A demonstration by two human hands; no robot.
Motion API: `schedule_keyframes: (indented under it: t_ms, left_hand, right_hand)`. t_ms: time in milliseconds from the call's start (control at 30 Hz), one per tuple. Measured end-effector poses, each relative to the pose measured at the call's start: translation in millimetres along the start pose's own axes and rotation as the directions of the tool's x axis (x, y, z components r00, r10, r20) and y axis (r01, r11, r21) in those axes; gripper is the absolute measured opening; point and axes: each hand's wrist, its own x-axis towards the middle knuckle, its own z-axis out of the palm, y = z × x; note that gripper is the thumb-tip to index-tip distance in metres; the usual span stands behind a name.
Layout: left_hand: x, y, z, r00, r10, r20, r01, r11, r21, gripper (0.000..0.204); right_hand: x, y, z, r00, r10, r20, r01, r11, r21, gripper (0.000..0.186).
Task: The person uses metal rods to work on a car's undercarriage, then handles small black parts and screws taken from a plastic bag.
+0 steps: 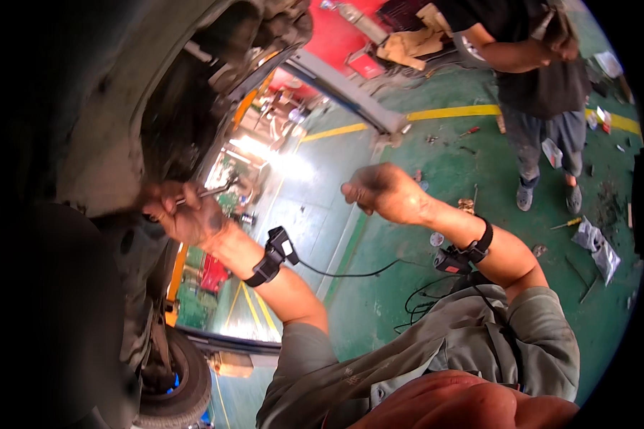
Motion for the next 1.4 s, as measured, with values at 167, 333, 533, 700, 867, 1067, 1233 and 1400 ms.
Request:
schedule_keyframes:
  t_ms: [167,333,533,700,867,1067,1233,1400]
  left_hand:
    - [-12.9,-33.3,-6.0,0.970,-0.131,0.206,0.130,0.991,0.018,0.037]
    - [-57.4,-56.9,5.5,0.935,-0.337,0.109,0.333,0.941,0.052,0.041]
    - [-177.3,-178.8,24.5,0.705,-0.159,-0.692,0.572,0.704,0.421,0.040]
    - [-244.2,-240.3,74.6,0.652,-0.280,-0.705,0.755,0.327,0.568,0.024]
    - [-292.2,-267.9,114.7,0.783,-0.373,-0.497,0.528,-0.022,0.849,0.026]
    - [-346.2,-264.1,180.6,0.675,-0.393,-0.625,0.564,-0.272,0.780,0.030]
    - [-400.5,-248.8,239.8,0.556,-0.388,-0.735,0.672,-0.311,0.672,0.028]
    - [-429.6,-241.5,291.1,0.508,-0.295,-0.809,0.799,-0.190,0.571,0.026]
  right_hand:
    - [-20.5,16.2,-34.0,0.987,0.096,-0.126,-0.090,0.995,0.052,0.035]
    - [-41.4,34.2,-72.6,0.932,0.326,-0.160,-0.237,0.881,0.410,0.030]
    - [-73.1,59.8,-98.1,0.776,0.595,-0.211,-0.331,0.668,0.666,0.021]
    - [-104.7,95.7,-92.6,0.670,0.718,-0.190,-0.320,0.510,0.799,0.019]
    - [-150.9,128.1,-71.7,0.721,0.690,-0.057,-0.399,0.481,0.781,0.018]
    - [-226.4,129.7,-56.2,0.675,0.738,-0.010,-0.479,0.449,0.754,0.022]
    - [-307.8,122.5,-37.7,0.749,0.662,-0.038,-0.558,0.660,0.504,0.027]
    - [-342.8,107.8,-24.6,0.504,0.844,0.184,-0.665,0.243,0.706,0.030]
